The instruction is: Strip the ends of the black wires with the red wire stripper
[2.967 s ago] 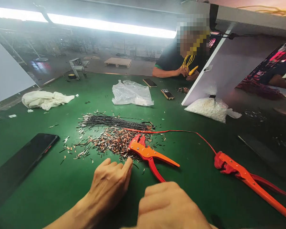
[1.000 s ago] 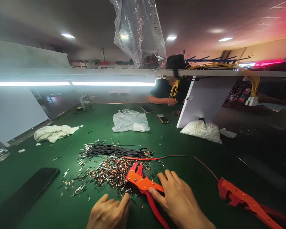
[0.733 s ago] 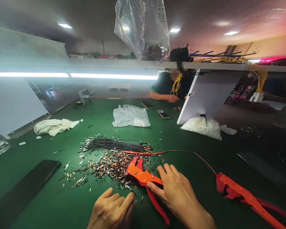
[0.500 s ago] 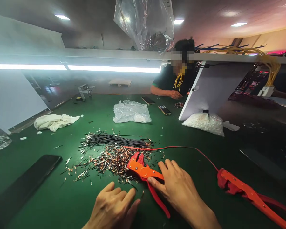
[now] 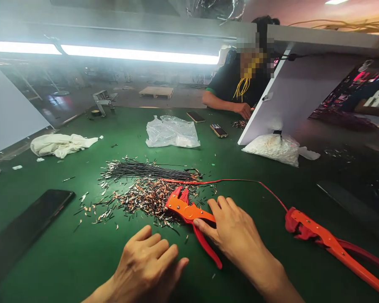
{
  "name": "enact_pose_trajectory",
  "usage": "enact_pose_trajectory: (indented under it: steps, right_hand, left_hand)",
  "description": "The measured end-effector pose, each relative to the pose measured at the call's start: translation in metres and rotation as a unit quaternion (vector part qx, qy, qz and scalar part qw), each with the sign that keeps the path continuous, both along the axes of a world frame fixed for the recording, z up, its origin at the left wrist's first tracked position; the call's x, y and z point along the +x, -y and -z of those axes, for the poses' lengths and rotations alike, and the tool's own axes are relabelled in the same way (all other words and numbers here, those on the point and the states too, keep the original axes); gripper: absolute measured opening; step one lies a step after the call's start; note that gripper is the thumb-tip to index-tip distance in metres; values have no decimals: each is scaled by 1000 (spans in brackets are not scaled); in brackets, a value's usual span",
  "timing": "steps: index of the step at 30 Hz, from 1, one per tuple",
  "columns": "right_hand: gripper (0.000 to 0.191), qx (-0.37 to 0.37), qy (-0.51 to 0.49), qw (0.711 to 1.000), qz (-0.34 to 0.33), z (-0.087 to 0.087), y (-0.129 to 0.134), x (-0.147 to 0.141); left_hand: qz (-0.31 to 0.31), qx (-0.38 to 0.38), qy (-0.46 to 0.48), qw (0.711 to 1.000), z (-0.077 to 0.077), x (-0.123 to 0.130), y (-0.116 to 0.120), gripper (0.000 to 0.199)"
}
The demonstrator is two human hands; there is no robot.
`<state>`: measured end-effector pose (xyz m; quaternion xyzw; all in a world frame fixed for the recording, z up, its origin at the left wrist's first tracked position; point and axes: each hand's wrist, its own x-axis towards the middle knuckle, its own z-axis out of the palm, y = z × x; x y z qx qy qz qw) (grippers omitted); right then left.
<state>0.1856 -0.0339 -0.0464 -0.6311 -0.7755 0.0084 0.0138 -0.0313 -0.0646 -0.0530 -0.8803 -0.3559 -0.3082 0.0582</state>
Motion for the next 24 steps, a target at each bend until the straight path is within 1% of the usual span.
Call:
enact_pose_trajectory:
  steps: [3, 10, 17, 20, 24]
  right_hand:
    - [47, -2, 1, 1000, 0, 0, 0, 1]
    - [46, -15, -5, 1000, 8, 0, 1, 0]
    - [46, -25, -23, 999, 9, -4, 1, 2]
    - [50, -32, -46, 998, 18, -4, 5, 5]
    - [57, -60, -53, 997, 0, -4, 10, 9]
  left_hand:
    - [6, 10, 10, 1000, 0, 1, -1, 26]
    - [32, -2, 10, 999, 3, 0, -3, 25]
    - [31, 0, 9, 999, 2, 0, -1, 23]
    - [4, 1, 13, 1000, -2, -6, -9, 23]
    - [-88, -2, -7, 996, -5, -18, -25, 23]
